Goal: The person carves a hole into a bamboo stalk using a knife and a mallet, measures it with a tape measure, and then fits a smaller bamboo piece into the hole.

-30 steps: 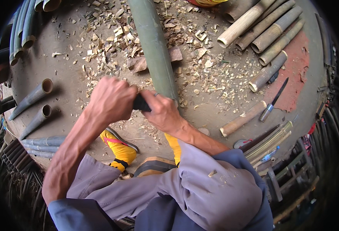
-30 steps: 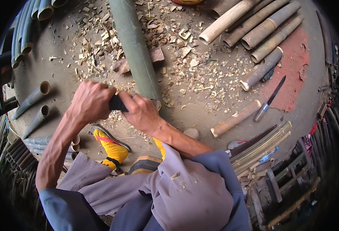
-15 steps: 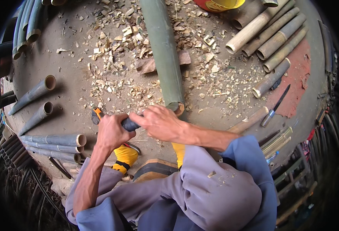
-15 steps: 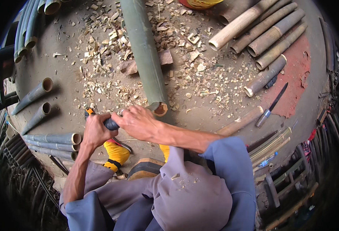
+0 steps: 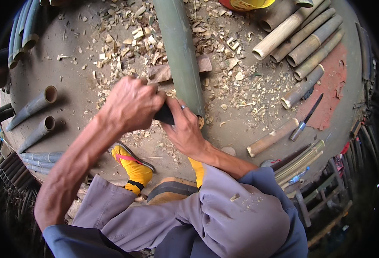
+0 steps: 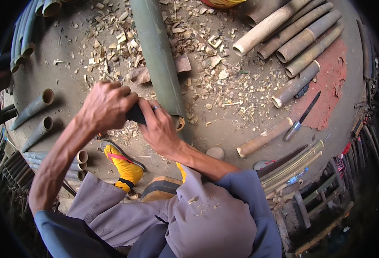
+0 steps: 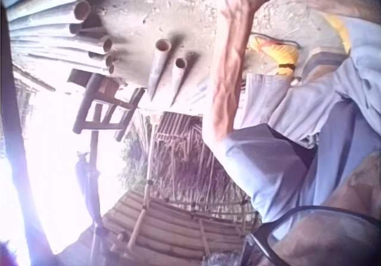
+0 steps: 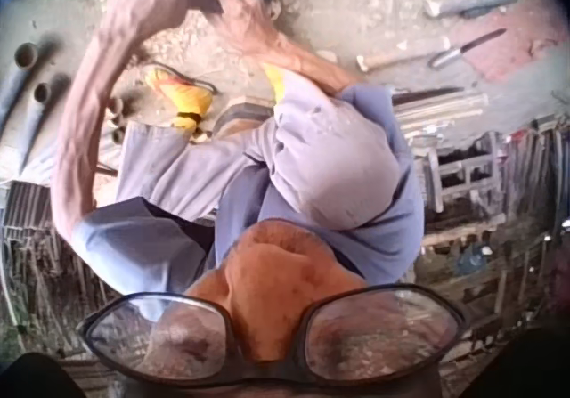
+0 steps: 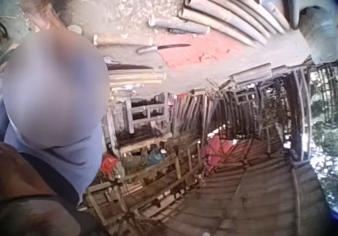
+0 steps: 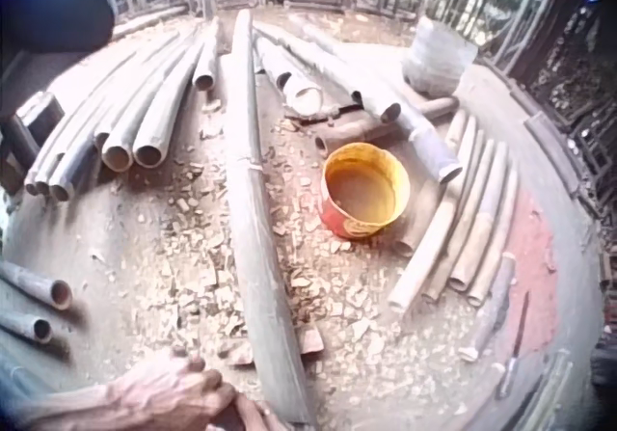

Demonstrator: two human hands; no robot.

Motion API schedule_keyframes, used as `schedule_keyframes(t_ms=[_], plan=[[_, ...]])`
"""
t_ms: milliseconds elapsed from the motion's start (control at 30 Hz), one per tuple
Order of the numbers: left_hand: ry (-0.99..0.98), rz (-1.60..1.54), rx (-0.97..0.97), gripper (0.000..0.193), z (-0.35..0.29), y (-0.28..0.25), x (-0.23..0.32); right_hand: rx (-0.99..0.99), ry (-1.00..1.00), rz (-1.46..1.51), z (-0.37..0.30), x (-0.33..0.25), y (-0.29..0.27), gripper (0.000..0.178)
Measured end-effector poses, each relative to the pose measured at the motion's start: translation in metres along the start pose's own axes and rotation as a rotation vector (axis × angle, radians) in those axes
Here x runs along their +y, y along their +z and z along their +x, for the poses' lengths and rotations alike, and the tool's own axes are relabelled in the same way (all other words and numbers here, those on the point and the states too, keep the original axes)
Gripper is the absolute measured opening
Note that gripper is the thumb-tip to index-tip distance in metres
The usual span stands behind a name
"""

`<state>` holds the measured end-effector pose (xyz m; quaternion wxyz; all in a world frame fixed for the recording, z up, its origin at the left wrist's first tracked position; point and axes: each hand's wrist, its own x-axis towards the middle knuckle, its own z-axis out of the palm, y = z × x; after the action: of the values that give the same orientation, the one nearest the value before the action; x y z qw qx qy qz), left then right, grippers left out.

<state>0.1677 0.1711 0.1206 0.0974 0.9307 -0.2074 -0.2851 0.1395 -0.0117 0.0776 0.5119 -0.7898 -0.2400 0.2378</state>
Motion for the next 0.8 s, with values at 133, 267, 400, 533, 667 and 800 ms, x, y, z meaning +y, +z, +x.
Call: schedule_keyframes(t_ms=[133,267,400,533,667,800], plan=[[-0.123,-0.296,-0.191,0.018,-0.033,0.043,-0.010,-0.330,0.075,0.036,-0.014,-0.001,0.016,0.039],[-0.482,-0.760,-0.190,0.033,-0.083,0.094,0.052,-0.822,-0.141,-0.184,-0.022,0.011,0.007,0.031],[-0.862,-1.179,-0.143,0.028,-0.096,0.111,0.138,-1.099,-0.421,-0.278,-0.027,0.014,-0.006,0.023],[-1.044,-1.413,0.066,0.028,-0.072,0.126,0.217,-1.318,-0.650,-0.288,-0.032,0.030,-0.027,0.013],[-1.057,-1.306,0.433,0.041,-0.046,0.147,0.276,-1.409,-0.752,-0.381,-0.044,0.039,-0.043,0.009],[-1.088,-1.465,0.337,0.035,-0.069,0.152,0.241,-1.359,-0.626,-0.391,-0.040,0.021,-0.024,0.010]])
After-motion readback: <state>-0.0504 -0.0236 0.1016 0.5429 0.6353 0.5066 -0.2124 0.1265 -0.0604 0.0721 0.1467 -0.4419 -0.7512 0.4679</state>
